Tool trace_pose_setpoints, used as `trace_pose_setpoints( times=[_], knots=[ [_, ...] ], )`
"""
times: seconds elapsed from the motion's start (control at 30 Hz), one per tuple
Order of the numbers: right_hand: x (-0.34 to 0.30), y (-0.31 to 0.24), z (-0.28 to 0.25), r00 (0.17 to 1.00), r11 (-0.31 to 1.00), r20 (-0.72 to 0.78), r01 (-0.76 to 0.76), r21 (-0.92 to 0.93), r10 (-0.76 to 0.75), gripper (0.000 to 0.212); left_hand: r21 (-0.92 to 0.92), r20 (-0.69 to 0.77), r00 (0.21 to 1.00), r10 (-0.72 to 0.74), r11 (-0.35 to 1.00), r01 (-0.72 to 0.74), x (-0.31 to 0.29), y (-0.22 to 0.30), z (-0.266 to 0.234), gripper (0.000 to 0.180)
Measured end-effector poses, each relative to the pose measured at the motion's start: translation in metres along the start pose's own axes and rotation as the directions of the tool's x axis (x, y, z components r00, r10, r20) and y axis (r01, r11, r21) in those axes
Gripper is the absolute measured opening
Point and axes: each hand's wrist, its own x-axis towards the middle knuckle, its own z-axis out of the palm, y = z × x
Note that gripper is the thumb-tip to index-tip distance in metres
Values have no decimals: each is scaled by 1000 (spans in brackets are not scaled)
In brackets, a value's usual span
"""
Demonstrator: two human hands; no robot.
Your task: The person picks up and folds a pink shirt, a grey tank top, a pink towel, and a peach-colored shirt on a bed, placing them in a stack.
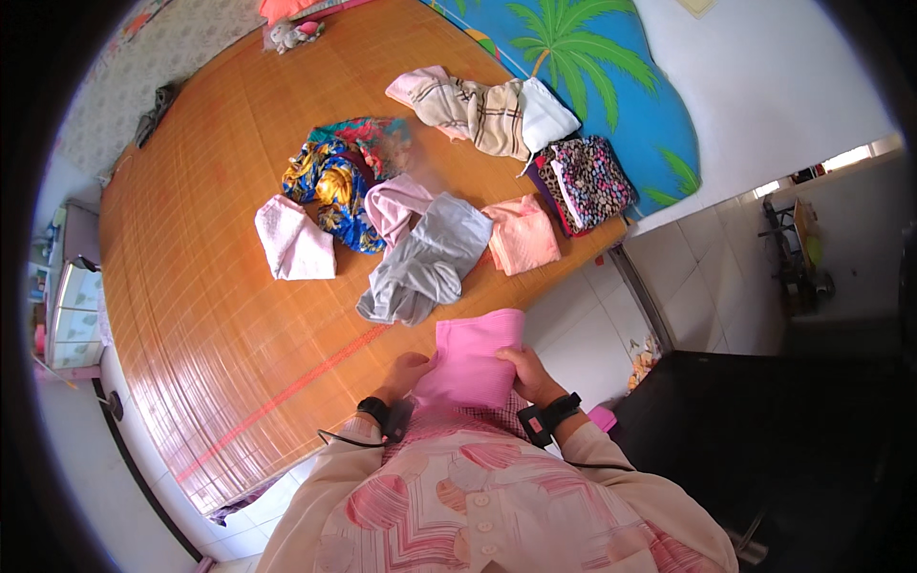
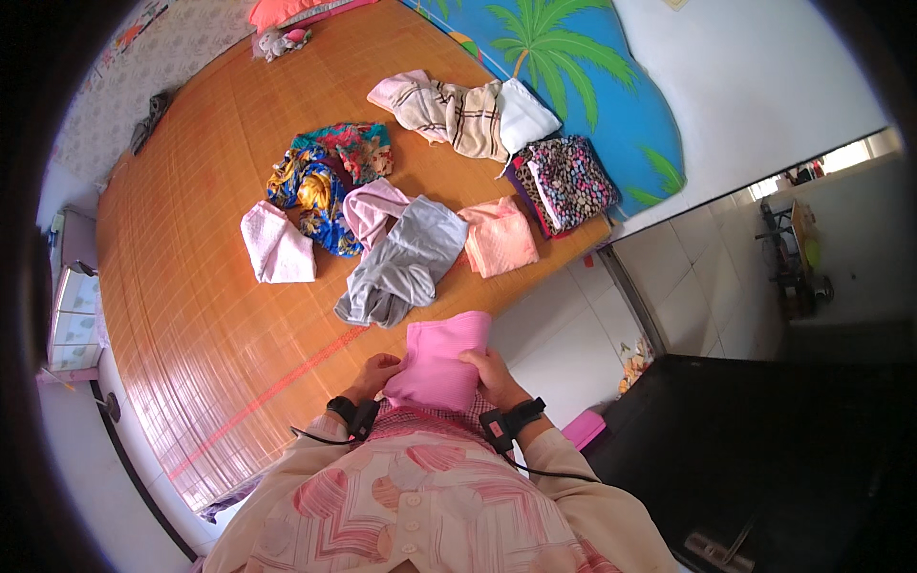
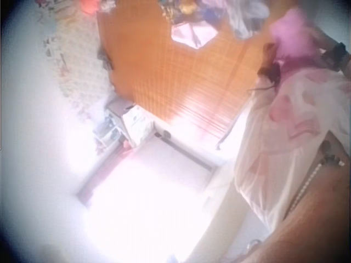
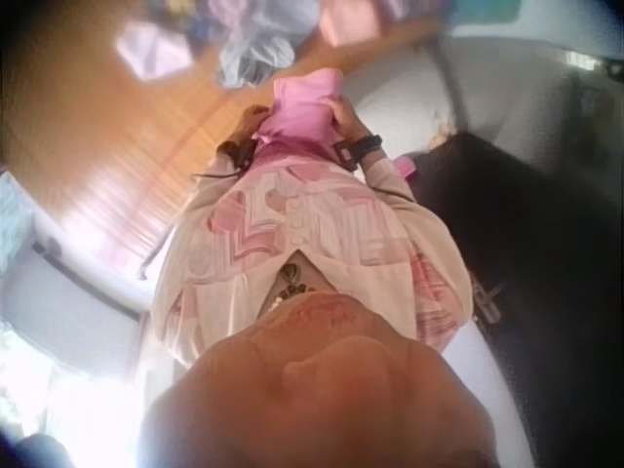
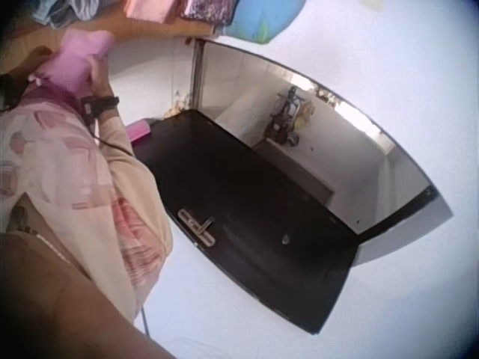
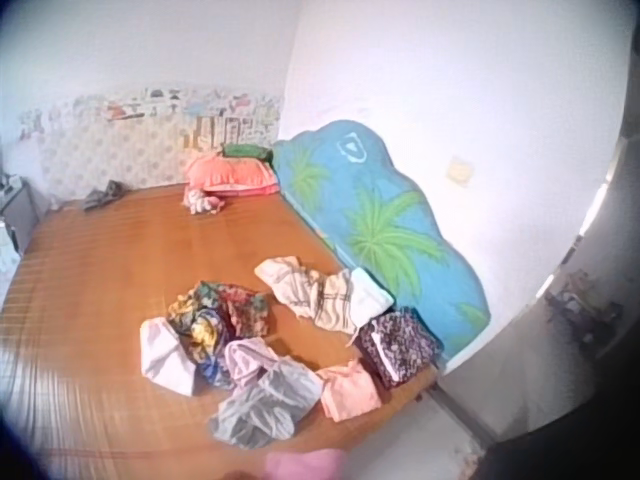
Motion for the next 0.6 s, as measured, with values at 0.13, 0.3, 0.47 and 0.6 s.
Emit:
trace_pose_setpoints(
  times=[0.13,0.3,0.47,0.6],
  knots=[
    [23,-87,-12,993,992,-38,110,-54,-112,35,-256,-14,992,-126,959,118,45,19,17,25],
    [73,-221,-50,933,923,2,355,-146,-359,42,-349,-269,952,-145,936,44,87,40,37,22],
    [99,-342,-75,841,840,-48,541,41,-539,44,-323,-248,961,-121,946,36,102,64,69,19],
    [134,-372,-134,830,816,-71,557,155,-553,46,-354,-344,925,-164,935,34,99,69,84,23]
  ],
)
